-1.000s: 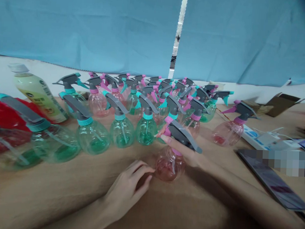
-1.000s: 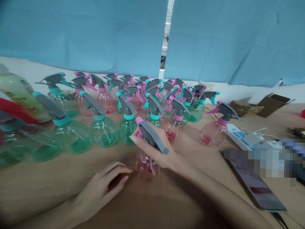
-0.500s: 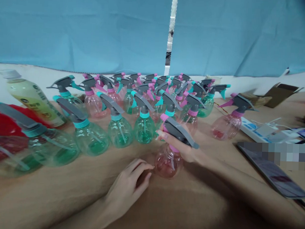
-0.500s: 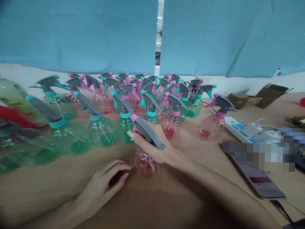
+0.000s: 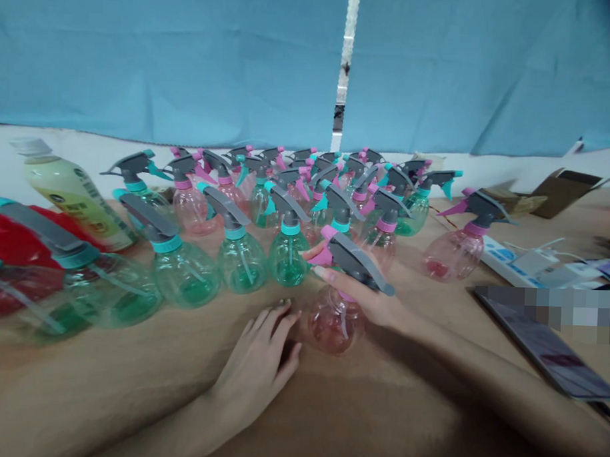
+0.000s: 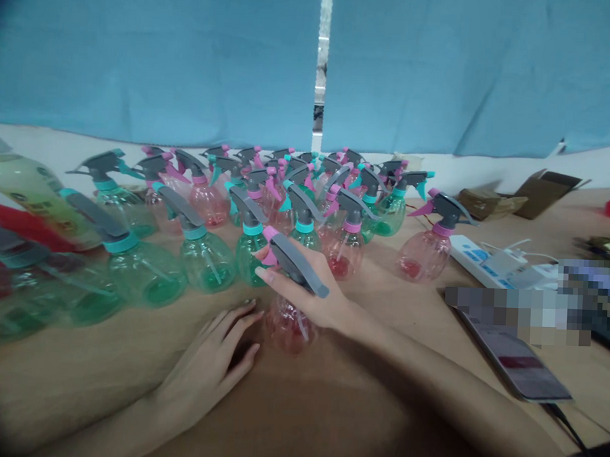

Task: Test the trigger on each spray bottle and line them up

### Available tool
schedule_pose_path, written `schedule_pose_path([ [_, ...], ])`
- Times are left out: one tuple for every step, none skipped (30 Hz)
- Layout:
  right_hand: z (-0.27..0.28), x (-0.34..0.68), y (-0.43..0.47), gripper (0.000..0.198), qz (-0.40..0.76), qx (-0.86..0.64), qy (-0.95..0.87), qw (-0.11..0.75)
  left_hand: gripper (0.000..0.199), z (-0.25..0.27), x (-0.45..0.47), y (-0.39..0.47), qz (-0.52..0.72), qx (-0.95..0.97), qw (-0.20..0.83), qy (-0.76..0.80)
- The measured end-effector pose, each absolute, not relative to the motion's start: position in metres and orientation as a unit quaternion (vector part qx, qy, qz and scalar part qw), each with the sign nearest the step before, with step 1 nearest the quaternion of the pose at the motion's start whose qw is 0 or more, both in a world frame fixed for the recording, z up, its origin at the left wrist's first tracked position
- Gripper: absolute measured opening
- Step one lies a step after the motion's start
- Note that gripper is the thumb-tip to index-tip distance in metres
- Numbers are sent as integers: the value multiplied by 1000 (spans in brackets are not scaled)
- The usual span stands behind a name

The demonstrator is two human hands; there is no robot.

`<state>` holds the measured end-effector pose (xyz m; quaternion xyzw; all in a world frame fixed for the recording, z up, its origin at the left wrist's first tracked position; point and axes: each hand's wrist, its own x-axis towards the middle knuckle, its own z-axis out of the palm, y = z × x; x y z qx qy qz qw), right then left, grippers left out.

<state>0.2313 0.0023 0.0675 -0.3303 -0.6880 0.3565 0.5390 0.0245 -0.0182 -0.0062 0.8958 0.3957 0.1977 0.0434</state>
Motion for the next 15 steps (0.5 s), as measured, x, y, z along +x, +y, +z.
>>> schedule_pose_path([
  [67, 231, 2, 23, 356, -328, -688, 541, 35, -6, 24, -18, 193, 898, 41, 394],
  [67, 232, 3, 23, 354, -327, -688, 543, 35, -6, 24, -18, 190, 900, 39, 391],
  [67, 232, 3, 24, 352, -326, -689, 543, 35, -5, 24, -18, 189, 901, 38, 389],
  [67, 232, 3, 25, 351, -326, -690, 543, 35, -5, 24, -18, 189, 901, 37, 388],
  [67, 232, 3, 26, 350, -326, -692, 541, 34, -5, 24, -18, 190, 901, 36, 388],
  [67, 232, 3, 27, 350, -326, -693, 539, 34, -4, 24, -17, 191, 901, 35, 387],
  [67, 232, 3, 29, 352, -325, -693, 539, 34, -4, 24, -17, 191, 902, 35, 387],
  [67, 232, 3, 30, 353, -324, -693, 538, 34, -4, 25, -17, 191, 902, 34, 386],
  [66, 232, 3, 31, 353, -322, -693, 539, 33, -4, 25, -17, 191, 902, 33, 385],
  [66, 232, 3, 31, 353, -320, -693, 541, 33, -3, 25, -18, 191, 903, 32, 385],
  [65, 232, 3, 30, 354, -319, -692, 542, 33, -3, 25, -18, 190, 903, 31, 384],
  [65, 231, 3, 29, 355, -318, -690, 544, 33, -3, 26, -18, 189, 903, 29, 384],
  [64, 231, 3, 26, 357, -320, -688, 545, 33, -3, 26, -19, 189, 903, 28, 384],
  [64, 231, 2, 24, 357, -323, -686, 545, 33, -3, 26, -19, 190, 903, 26, 384],
  [64, 231, 2, 22, 358, -327, -685, 544, 33, -3, 26, -19, 190, 903, 26, 384],
])
